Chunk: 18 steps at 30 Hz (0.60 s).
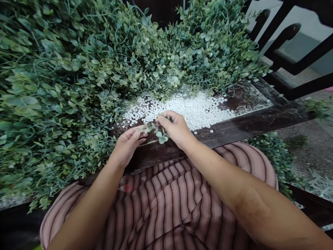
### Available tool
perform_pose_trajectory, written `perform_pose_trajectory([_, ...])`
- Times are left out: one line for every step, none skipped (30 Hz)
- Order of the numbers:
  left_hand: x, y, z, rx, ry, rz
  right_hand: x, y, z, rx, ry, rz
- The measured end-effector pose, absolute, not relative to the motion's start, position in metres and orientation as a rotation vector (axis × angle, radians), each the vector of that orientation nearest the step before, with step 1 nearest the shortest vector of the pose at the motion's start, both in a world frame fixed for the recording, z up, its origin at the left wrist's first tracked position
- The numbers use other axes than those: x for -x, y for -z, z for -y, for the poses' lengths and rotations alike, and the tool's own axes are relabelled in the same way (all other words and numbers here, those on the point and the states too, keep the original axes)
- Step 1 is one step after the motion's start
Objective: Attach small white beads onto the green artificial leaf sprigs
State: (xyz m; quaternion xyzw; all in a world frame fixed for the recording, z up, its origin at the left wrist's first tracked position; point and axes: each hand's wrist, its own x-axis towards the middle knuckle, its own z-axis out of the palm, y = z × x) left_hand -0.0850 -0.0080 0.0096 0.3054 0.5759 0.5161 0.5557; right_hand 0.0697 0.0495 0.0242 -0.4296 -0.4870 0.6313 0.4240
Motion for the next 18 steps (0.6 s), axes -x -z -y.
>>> perform_pose_trajectory([0.083,-0.01,0.009,-0.726,-1.206,-1.346,-0.07,-0.024,-0.049,1.079,-1.562,1.218])
perform_pose_trajectory([0.08,-0.01,0.01,-0.739,-1.202,-1.335,-0.069,-0.023,-0.049,1.091,-1.54,1.234])
perform_pose_trajectory([0.077,-0.011,0.01,-0.76,-1.205,-1.328,-0.068,-0.022,-0.047,1.108,-1.515,1.26])
perform_pose_trajectory([0.075,-0.012,0.01,-0.784,-1.216,-1.326,-0.067,-0.021,-0.045,1.126,-1.498,1.294])
perform_pose_trajectory([0.072,-0.014,0.01,-0.809,-1.23,-1.328,-0.066,-0.021,-0.043,1.143,-1.486,1.332])
perform_pose_trajectory([0.07,-0.015,0.01,-0.829,-1.25,-1.331,-0.064,-0.021,-0.041,1.155,-1.476,1.37])
perform_pose_trajectory([0.069,-0.016,0.01,-0.843,-1.271,-1.332,-0.063,-0.021,-0.04,1.164,-1.469,1.405])
perform_pose_trajectory([0.069,-0.017,0.009,-0.849,-1.293,-1.329,-0.063,-0.022,-0.038,1.169,-1.463,1.435])
perform_pose_trajectory([0.068,-0.018,0.009,-0.846,-1.314,-1.32,-0.063,-0.024,-0.037,1.164,-1.463,1.461])
perform_pose_trajectory([0.069,-0.018,0.009,-0.834,-1.331,-1.305,-0.064,-0.026,-0.036,1.145,-1.473,1.483])
perform_pose_trajectory([0.069,-0.019,0.009,-0.812,-1.34,-1.285,-0.066,-0.028,-0.036,1.113,-1.501,1.51])
perform_pose_trajectory([0.07,-0.019,0.009,-0.776,-1.343,-1.26,-0.068,-0.031,-0.036,1.066,-1.549,1.544])
perform_pose_trajectory([0.071,-0.019,0.009,-0.727,-1.338,-1.232,-0.071,-0.034,-0.038,1.002,-1.606,1.579])
perform_pose_trajectory([0.072,-0.019,0.009,-0.669,-1.328,-1.201,-0.074,-0.036,-0.039,0.933,-1.668,1.605])
perform_pose_trajectory([0.073,-0.019,0.009,-0.61,-1.31,-1.169,-0.077,-0.038,-0.041,0.87,-1.73,1.612])
perform_pose_trajectory([0.074,-0.019,0.009,-0.556,-1.284,-1.137,-0.079,-0.04,-0.042,0.829,-1.788,1.596])
perform_pose_trajectory([0.075,-0.019,0.01,-0.515,-1.253,-1.107,-0.081,-0.04,-0.043,0.823,-1.827,1.562])
perform_pose_trajectory([0.075,-0.02,0.01,-0.488,-1.224,-1.079,-0.081,-0.04,-0.044,0.849,-1.842,1.523])
